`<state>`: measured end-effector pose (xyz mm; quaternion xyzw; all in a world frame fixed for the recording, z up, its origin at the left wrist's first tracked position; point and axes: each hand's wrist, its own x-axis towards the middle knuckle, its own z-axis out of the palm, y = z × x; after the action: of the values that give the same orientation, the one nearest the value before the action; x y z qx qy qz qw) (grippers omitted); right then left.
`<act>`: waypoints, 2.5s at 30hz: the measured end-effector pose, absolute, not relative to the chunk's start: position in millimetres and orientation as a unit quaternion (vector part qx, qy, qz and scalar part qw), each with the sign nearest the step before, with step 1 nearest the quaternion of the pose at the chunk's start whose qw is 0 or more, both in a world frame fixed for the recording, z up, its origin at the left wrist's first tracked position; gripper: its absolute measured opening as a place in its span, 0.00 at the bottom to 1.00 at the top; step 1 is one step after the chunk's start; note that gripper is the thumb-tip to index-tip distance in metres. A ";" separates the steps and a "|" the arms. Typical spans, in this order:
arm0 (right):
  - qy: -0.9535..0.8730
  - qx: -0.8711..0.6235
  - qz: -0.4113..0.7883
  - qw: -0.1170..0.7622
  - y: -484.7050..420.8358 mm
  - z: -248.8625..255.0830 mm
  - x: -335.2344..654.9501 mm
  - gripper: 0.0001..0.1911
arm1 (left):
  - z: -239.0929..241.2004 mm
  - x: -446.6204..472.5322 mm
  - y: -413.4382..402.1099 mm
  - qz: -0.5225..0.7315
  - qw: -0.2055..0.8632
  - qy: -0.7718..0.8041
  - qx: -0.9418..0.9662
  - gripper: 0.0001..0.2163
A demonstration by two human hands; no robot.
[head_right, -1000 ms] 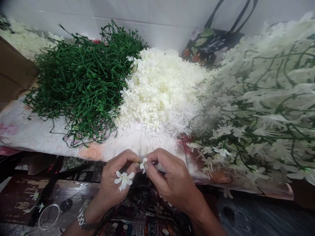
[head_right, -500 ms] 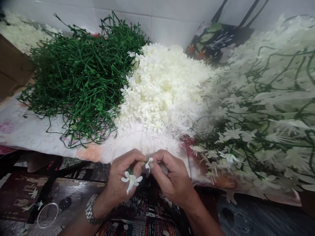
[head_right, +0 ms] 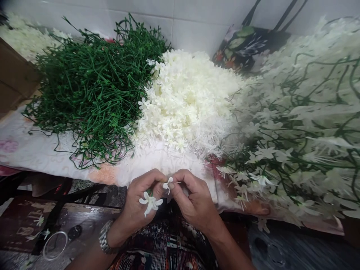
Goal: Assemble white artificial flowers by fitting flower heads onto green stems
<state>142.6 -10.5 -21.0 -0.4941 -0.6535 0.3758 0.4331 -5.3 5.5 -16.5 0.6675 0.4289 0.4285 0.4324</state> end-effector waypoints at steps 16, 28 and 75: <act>-0.761 -0.453 0.134 0.444 -11.9 -5.4 146.8 0.09 | -12.5 -3.7 -4.2 0.453 0.318 0.432 0.712 0.06; -0.771 -0.451 0.140 0.426 -6.9 -14.5 144.5 0.07 | -20.5 -0.9 0.3 0.454 0.355 0.425 0.698 0.07; -0.712 -0.533 0.173 0.423 -12.1 -5.5 123.6 0.05 | 9.4 -4.3 4.3 0.605 0.702 0.329 0.180 0.25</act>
<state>123.6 -12.1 -5.5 -0.5335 -0.7116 0.1731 0.4231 -4.3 4.3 9.4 0.1799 0.3290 0.6052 0.7022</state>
